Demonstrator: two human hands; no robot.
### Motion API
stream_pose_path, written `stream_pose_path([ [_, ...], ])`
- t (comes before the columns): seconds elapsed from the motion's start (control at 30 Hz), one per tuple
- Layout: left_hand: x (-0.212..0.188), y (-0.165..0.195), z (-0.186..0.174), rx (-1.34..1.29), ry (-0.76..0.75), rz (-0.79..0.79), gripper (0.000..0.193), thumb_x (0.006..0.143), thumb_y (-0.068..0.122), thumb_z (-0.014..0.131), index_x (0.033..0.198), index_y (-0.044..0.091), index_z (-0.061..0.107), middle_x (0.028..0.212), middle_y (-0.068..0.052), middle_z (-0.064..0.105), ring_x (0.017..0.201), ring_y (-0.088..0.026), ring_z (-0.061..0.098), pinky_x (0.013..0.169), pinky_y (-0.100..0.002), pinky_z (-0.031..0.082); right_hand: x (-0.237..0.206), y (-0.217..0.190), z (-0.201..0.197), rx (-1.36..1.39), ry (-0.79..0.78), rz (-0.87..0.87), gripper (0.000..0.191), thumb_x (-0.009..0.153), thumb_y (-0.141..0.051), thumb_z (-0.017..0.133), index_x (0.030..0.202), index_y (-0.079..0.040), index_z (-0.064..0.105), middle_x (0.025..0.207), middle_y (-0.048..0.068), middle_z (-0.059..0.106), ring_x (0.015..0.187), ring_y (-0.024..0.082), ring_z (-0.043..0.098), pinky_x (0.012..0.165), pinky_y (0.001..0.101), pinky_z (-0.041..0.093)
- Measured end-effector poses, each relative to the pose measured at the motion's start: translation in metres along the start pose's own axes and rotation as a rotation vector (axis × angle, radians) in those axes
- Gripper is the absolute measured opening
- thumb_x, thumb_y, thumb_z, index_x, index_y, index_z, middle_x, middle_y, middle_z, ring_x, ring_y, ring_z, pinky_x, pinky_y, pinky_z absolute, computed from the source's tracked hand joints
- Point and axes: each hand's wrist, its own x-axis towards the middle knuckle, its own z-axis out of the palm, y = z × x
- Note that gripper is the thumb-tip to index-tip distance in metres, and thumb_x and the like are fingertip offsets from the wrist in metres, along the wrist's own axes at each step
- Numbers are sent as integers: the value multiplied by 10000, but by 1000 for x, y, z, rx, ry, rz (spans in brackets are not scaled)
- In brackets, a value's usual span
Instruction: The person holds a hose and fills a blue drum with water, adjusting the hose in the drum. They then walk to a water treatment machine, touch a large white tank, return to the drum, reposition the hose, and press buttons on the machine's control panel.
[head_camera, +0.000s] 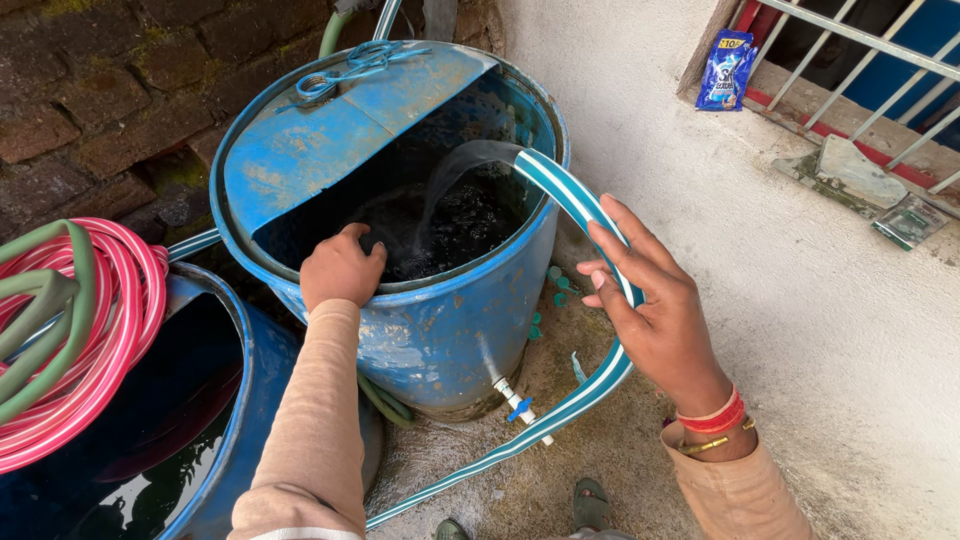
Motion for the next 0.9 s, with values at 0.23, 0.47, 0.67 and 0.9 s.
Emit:
stream_pose_path([
  [0.23,-2,4,-3,-6,8,5,426,913,404,650,1287,209,710,1018,-124,776,963,-304,739,853,-445,584,2,-2,-8,-1,23,18,461,997,11,568,1456,-8,540,1644,135,402,1159,195,702,801,274,663],
  [0.47,-6,9,-5,9,38,29,399,924,407,643,1253,200,731,1003,-140,772,943,-312,741,825,-448,591,4,0,-10,-20,31,26,444,1000,9,577,1443,-6,555,1639,135,413,1143,197,709,797,281,662],
  [0.67,-4,5,-4,10,3,20,380,940,396,627,1239,186,731,944,-134,776,901,-308,751,799,-440,597,9,4,-2,-23,26,28,450,995,7,573,1444,-5,549,1640,139,403,1146,194,706,802,281,664],
  [0.9,1,-4,11,1,177,212,319,924,361,632,1102,136,772,1043,-107,776,1040,-307,706,845,-477,553,17,5,18,-10,3,32,444,1006,13,570,1449,-25,556,1640,130,409,1158,192,704,808,276,659],
])
